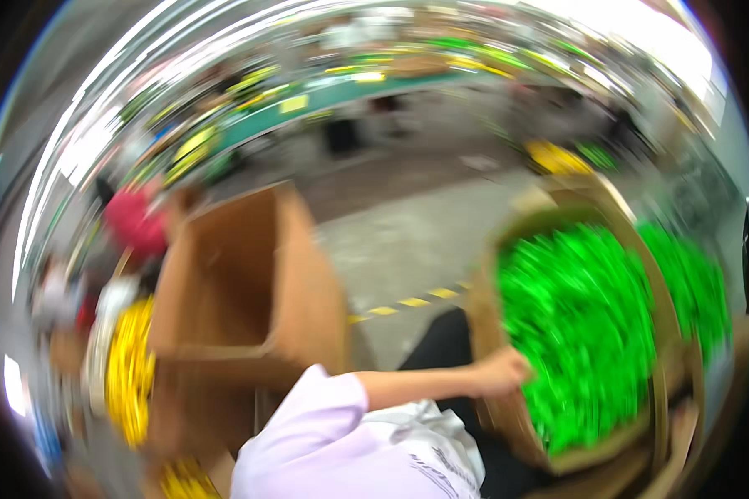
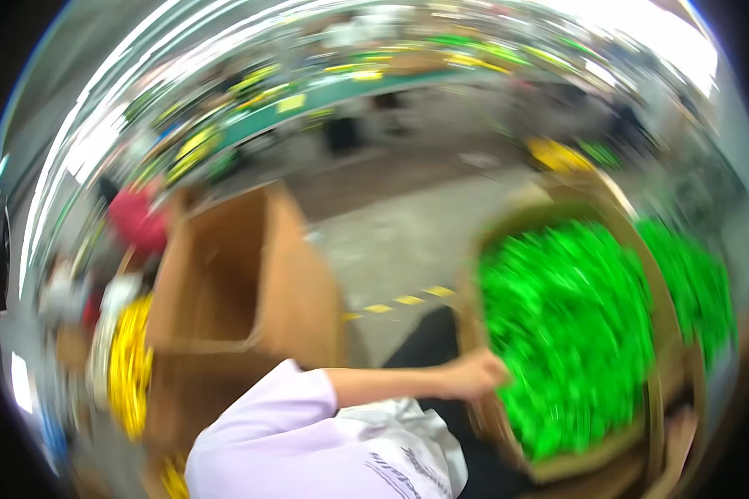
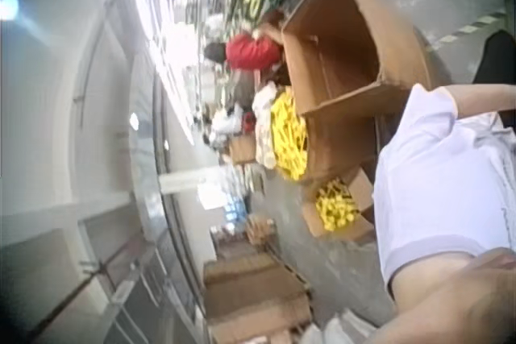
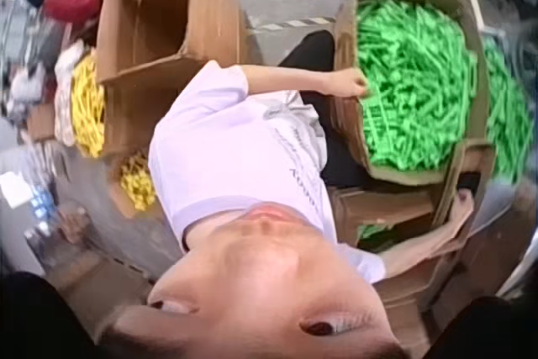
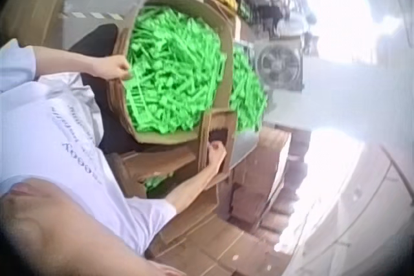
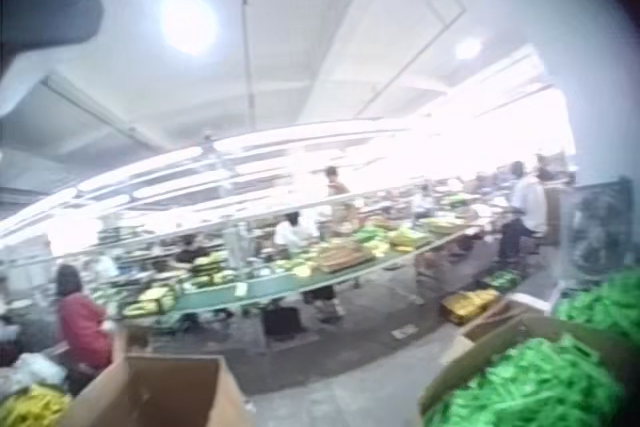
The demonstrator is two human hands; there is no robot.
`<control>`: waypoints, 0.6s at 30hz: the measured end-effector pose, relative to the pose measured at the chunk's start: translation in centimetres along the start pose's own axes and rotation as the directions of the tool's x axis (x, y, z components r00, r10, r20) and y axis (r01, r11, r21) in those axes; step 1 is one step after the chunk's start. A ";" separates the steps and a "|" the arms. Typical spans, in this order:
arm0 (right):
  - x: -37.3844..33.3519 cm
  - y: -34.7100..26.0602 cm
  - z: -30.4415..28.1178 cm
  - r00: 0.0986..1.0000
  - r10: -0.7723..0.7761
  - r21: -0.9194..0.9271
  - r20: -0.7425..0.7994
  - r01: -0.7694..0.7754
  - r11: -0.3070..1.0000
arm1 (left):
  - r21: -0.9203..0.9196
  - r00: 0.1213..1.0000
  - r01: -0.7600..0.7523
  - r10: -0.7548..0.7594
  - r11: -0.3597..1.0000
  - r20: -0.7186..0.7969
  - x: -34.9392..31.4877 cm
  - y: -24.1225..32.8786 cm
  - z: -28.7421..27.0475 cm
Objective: The person assembles small black panels into green plastic housings by hand on an assembly line.
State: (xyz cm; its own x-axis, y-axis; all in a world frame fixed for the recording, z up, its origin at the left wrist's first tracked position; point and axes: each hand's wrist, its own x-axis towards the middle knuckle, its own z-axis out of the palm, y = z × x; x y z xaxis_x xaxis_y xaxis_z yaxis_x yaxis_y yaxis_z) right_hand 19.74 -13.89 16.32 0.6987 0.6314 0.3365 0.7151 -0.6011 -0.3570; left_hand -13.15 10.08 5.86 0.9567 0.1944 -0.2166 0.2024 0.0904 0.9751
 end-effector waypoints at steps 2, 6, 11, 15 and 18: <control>5.7 -4.9 3.7 0.978 -0.201 0.074 0.057 0.197 0.978 | -0.027 0.999 0.026 -0.025 0.999 0.037 -3.6 -0.1 -0.4; 10.0 -9.8 4.8 0.917 -0.365 0.070 0.163 0.359 0.931 | -0.252 0.972 0.058 -0.112 0.966 -0.207 -6.8 -4.1 -1.5; 7.6 -6.9 1.4 0.952 -0.219 -0.049 0.214 0.235 0.971 | -0.436 0.937 0.038 -0.183 0.899 -0.297 -5.0 -6.6 -1.0; 3.3 -3.0 -2.5 0.979 -0.021 -0.168 0.201 0.056 0.984 | -0.394 0.954 0.121 -0.216 0.911 -0.207 -4.4 -6.2 -0.9; -0.2 0.0 -4.6 0.976 0.115 -0.246 0.185 -0.068 0.967 | -0.374 0.956 0.148 -0.230 0.916 -0.184 -4.4 -6.2 -1.1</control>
State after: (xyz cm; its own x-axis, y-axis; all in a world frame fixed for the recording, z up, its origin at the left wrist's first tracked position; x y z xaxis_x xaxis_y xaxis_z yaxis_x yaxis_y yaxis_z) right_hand 19.71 -16.21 20.25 0.7600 0.6375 0.1261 0.6499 -0.7444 -0.1533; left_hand -18.81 9.73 0.69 0.8293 0.3449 -0.4397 0.2489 0.4765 0.8432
